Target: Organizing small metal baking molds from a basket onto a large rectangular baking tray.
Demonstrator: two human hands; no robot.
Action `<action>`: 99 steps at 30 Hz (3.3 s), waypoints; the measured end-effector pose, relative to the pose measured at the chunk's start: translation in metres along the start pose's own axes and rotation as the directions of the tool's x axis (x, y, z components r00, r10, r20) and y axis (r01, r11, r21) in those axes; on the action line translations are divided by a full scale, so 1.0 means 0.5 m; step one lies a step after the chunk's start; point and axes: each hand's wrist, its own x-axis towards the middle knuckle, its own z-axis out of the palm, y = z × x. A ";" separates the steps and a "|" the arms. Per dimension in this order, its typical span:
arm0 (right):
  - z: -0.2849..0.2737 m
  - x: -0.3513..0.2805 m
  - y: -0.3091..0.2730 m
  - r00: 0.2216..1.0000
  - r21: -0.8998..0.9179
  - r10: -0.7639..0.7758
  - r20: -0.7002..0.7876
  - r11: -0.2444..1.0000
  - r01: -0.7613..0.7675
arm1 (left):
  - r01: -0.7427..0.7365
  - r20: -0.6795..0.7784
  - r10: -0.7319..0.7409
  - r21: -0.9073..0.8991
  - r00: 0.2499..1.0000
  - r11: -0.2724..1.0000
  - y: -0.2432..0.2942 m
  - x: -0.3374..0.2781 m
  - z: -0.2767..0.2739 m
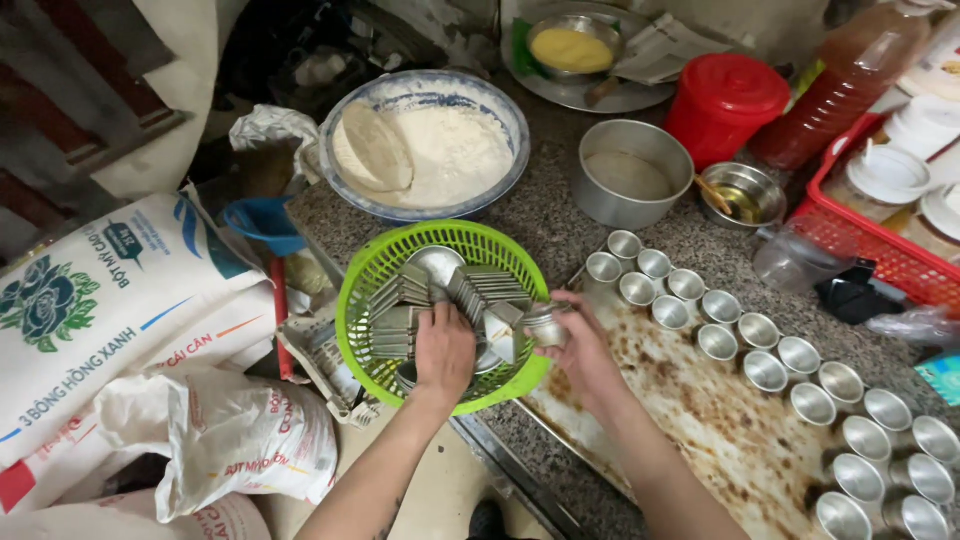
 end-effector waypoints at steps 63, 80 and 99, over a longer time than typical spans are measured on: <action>-0.637 -0.278 -0.046 0.934 -0.574 0.103 -0.343 0.764 -0.295 | 0.369 0.330 0.719 -0.923 0.612 0.110 0.590 0.013 -0.252; -0.777 -0.332 -0.110 0.620 0.220 0.272 -0.736 0.962 -0.161 | -0.476 -0.088 0.617 -0.724 0.782 0.500 0.758 -0.006 -0.195; -0.755 -0.347 -0.115 0.639 0.308 0.328 -0.696 0.940 -0.146 | -0.581 -0.157 0.671 -0.663 0.725 0.472 0.814 -0.001 -0.179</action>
